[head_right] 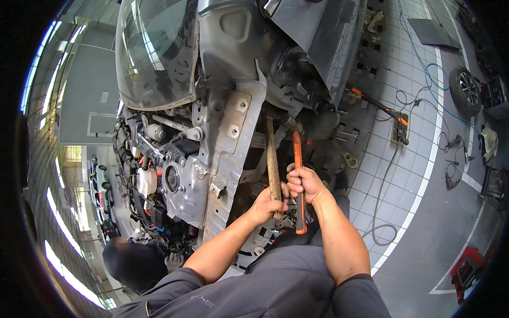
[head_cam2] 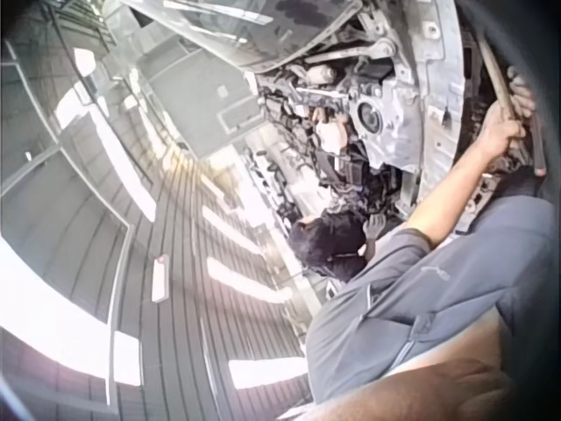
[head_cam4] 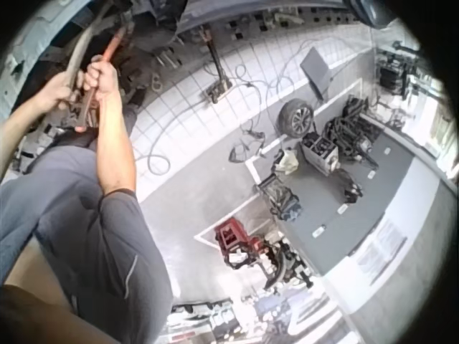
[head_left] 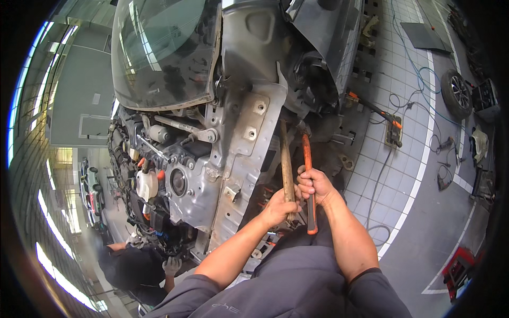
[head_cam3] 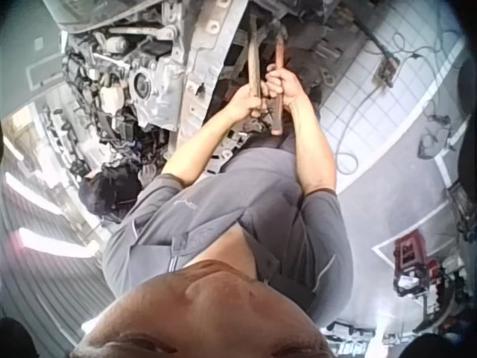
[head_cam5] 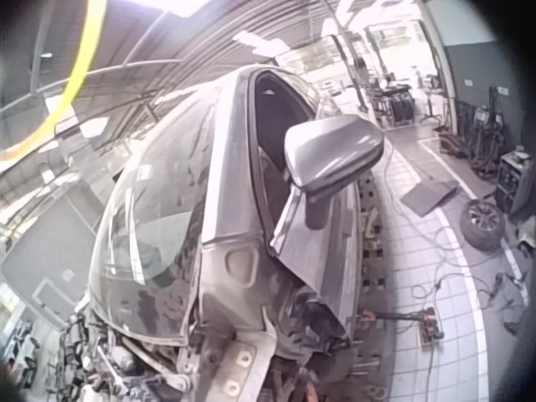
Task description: The person uses a hammer and a metal punch to repeatedly strike and remove fasteners from the front frame rail of a car. The person holds the punch against the frame and strikes it with the hammer to loosen and dislodge the fasteners.
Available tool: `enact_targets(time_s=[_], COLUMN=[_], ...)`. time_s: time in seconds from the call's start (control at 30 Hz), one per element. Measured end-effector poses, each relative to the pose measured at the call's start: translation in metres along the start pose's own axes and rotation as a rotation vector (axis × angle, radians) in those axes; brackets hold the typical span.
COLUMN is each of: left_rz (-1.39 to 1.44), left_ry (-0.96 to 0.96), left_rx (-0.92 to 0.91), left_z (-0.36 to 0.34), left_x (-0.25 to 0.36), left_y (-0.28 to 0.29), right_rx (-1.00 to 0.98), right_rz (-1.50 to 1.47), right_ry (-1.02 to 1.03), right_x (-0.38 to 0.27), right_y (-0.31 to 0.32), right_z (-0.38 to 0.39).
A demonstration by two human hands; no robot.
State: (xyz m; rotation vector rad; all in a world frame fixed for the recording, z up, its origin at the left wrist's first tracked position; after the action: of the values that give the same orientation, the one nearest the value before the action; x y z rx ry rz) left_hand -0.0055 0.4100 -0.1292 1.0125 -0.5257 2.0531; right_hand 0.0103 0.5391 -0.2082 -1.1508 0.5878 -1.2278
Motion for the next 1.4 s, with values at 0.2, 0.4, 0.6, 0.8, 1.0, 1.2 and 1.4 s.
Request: enact_targets(time_s=[0.2,0.4,0.6,0.8,1.0,1.2,1.4], left_rz=[-0.12,-0.117,0.205,0.185,0.004,-0.149,0.1], left_ry=[-0.101,-0.052,0.297,0.144,0.184,0.138,0.218], left_rx=[-0.002,0.138,0.183,0.477,0.548,0.419,0.351], left_z=[-0.002,-0.015,-0.023,-0.023,-0.02,-0.007,0.002], left_x=[0.024,0.025,0.035,0.04,0.019,0.017,0.027], left_y=[-0.007,-0.013,-0.012,-0.027,-0.033,-0.046,-0.039], right_rx=[-0.024,0.003,0.031,0.015,0.017,0.081,0.106], right_rz=[0.011,0.038,0.127,0.157,-0.106,-0.157,-0.165], right_ry=[-0.023,-0.045,-0.033,-0.021,0.048,0.086,0.069], right_x=[-0.002,-0.005,-0.012,-0.011,-0.009,-0.009,-0.004], right_y=[0.003,0.0,-0.003,-0.012,0.012,0.036,0.047], right_z=[-0.003,0.001,0.007,0.019,0.033,0.044,0.055])
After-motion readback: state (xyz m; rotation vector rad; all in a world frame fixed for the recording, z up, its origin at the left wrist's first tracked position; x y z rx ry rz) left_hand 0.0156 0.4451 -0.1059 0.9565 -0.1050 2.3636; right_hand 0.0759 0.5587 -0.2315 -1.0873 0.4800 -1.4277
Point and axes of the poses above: each hand's wrist, its own z-axis away from the middle knuckle, its own y-axis out of the back of the hand, x = y × z, the point moved 4 cm from there along -z, towards the middle knuckle, and after that the axes turned 14 degrees about -z, right-handed, at the moved point
